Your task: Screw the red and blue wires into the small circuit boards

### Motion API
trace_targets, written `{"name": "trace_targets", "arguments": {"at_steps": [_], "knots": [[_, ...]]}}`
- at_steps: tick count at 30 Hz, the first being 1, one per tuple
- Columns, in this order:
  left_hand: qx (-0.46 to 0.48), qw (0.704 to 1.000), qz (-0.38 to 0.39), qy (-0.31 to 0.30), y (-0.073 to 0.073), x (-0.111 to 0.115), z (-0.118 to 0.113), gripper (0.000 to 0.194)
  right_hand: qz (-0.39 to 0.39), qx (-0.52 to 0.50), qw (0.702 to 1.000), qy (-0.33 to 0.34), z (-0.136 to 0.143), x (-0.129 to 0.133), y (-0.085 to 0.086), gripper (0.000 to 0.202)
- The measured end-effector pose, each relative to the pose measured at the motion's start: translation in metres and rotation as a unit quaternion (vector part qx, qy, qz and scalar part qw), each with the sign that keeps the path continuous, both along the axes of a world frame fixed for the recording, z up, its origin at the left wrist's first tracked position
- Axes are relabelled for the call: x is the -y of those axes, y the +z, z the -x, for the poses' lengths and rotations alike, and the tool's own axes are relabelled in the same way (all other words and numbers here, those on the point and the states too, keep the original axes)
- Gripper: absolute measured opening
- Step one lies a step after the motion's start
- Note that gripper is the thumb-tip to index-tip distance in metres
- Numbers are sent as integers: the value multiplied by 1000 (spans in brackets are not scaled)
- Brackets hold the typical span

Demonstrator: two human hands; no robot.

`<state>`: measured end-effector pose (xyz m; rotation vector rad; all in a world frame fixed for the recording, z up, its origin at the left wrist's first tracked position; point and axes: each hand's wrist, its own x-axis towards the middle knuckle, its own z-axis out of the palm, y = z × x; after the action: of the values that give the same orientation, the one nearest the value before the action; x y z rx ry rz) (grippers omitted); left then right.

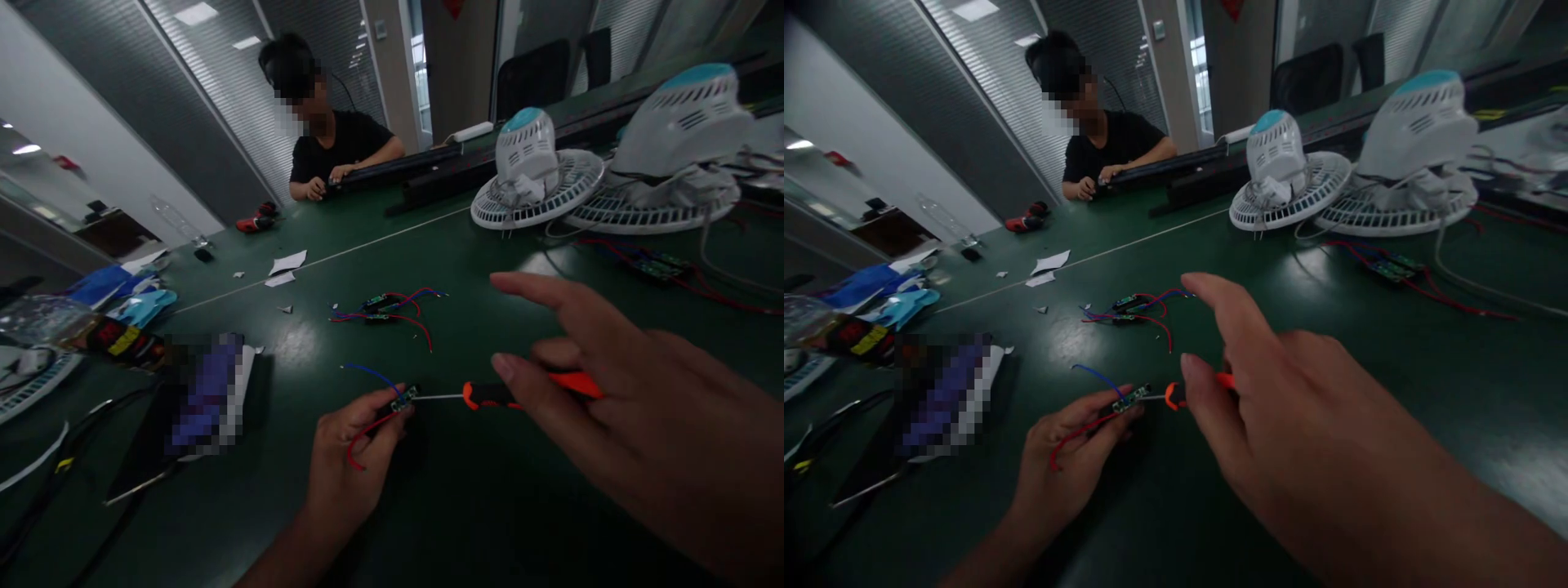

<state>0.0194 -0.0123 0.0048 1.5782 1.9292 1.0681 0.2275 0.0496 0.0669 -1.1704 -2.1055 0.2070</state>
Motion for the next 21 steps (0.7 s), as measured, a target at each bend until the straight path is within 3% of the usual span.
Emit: {"name": "trace_targets", "arguments": {"at_steps": [10, 17, 21], "knots": [[69, 996, 43, 23, -4, 2, 1, 24, 36, -9, 999, -14, 8, -5, 7, 48], [96, 994, 55, 25, -4, 0, 1, 26, 48, -64, 996, 34, 5, -6, 4, 48], [61, 997, 50, 8, -1, 1, 0, 22, 50, -43, 996, 67, 7, -4, 11, 29]]}}
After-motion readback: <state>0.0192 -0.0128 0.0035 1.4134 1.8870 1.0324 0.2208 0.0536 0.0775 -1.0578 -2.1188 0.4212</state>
